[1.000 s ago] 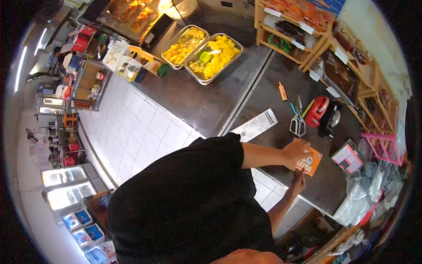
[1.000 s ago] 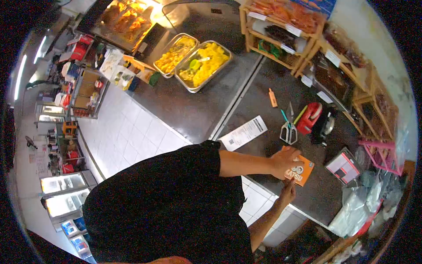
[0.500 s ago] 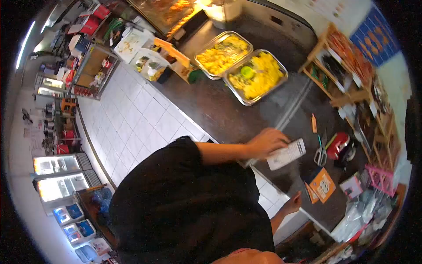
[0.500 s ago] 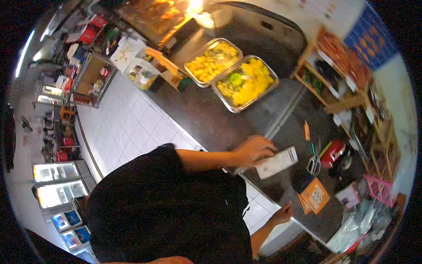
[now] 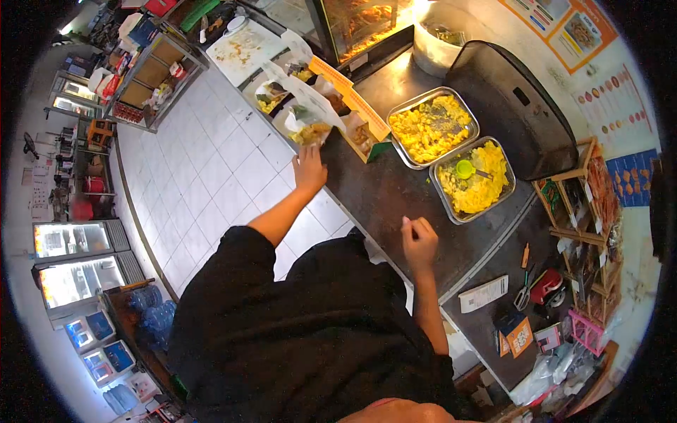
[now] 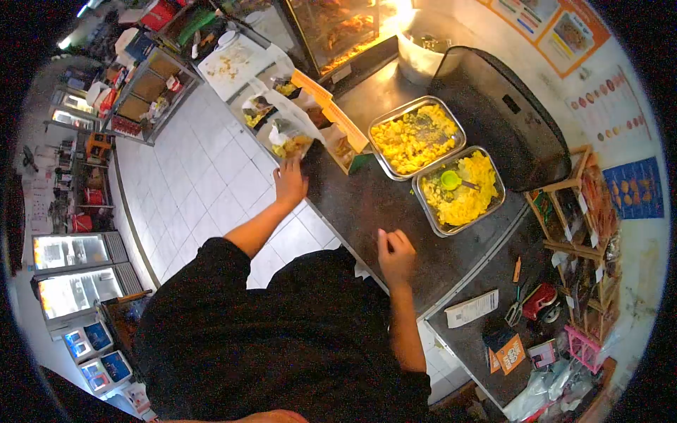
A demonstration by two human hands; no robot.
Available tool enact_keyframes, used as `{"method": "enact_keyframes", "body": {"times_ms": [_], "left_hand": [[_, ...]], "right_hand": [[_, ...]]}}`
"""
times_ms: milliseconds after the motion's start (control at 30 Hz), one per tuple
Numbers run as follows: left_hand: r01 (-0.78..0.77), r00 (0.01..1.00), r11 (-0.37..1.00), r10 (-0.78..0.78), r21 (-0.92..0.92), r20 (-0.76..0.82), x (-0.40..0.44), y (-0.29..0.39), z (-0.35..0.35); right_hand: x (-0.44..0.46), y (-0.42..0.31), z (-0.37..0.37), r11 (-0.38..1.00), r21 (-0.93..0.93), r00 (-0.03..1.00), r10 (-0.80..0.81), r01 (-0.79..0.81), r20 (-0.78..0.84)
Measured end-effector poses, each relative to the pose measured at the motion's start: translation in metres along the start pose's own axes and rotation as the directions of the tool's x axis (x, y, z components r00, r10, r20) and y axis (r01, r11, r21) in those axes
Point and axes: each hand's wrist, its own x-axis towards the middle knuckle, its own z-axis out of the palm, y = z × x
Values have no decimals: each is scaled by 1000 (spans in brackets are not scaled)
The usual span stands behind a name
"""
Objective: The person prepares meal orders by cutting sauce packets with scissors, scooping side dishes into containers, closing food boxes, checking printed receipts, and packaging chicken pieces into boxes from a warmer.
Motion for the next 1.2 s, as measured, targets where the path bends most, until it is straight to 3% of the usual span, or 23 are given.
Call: {"method": "enact_keyframes", "body": {"times_ms": [67, 133, 200, 233, 367, 433, 467, 533, 567, 667, 700, 733, 767, 800, 867, 900, 933, 1000, 1033, 1067, 1133, 1167, 1200], "left_hand": [[-27, 995, 997, 20, -72, -95, -28, 1, -3], [-223, 971, 974, 226, -46, 82, -55, 0, -7], [-478, 877, 862, 478, -167, -42, -83, 3, -2], [-556, 812, 808, 578, -193, 82, -93, 10, -3], [-699, 622, 658, 752, -280, 217, -97, 68, -16], [-642, 634, 549, 772, -535, 31, -82, 101, -77], [-642, 630, 543, 776, -541, 31, -72, 112, -97], [-572, 808, 598, 528, -562, -261, -44, 126, -116], [-568, 809, 598, 530, -566, -253, -31, 132, -108], [-471, 868, 702, 478, -535, -137, -1, 146, -84], [-383, 835, 827, 500, -412, 229, 3, 147, -72], [-333, 716, 912, 411, -242, 564, 6, 146, -64], [-406, 796, 878, 476, -253, 375, -4, 140, -58], [-402, 797, 881, 471, -250, 377, -11, 136, -47], [-364, 874, 852, 452, -376, 178, -26, 130, -16], [-410, 877, 808, 477, -422, 61, -32, 126, 0], [-411, 876, 808, 478, -421, 61, -38, 123, 18], [-107, 875, 749, 383, -654, 296, -48, 122, 37], [-86, 877, 748, 369, -658, 306, -50, 121, 39], [-86, 882, 743, 367, -664, 297, -47, 119, 42], [165, 775, 715, 331, -679, 538, -38, 121, 20], [146, 794, 699, 339, -700, 504, -35, 121, 12], [140, 789, 689, 356, -712, 500, -31, 123, 7]], "right_hand": [[11, -9, 28, 998, 51, 999, -23, 21, 30], [13, -17, 49, 980, 153, 991, 124, -131, 60], [16, -28, 69, 988, 142, 996, 73, -66, -43], [16, -29, 73, 992, 125, 989, 6, 13, -151], [11, -22, 62, 998, 59, 986, 22, -12, -165], [0, 5, 42, 999, -39, 992, -1, -4, -127], [-7, 15, 35, 992, -126, 997, -26, 17, -72], [-20, 5, 24, 989, -142, 992, 29, -47, -125], [-27, 6, 21, 975, -220, 993, 14, -40, -117], [-59, -1, 26, 934, -349, 997, 56, -72, -57], [-76, 8, 40, 923, -309, 973, 207, -230, -105], [-79, 4, 47, 888, -261, 924, 352, -379, -146], [-81, 2, 52, 746, -33, 747, 663, -665, -49], [-83, 14, 60, 747, -33, 748, 662, -664, -44], [-97, 72, 96, 583, 307, 613, 790, -752, 2], [-104, 102, 121, 598, 200, 603, 797, -776, -46], [-96, 96, 121, 598, 202, 603, 797, -775, -46], [-67, 70, 106, 656, 277, 687, 727, -702, 19], [-55, 53, 100, 591, 154, 598, 801, -792, 3], [-56, 67, 108, 600, 149, 606, 795, -786, -2], [-59, 97, 118, 901, -92, 823, 340, -424, -455], [-57, 105, 104, 900, -103, 818, 331, -423, -470], [-46, 86, 77, 829, 128, 764, 553, -544, -333]]}}
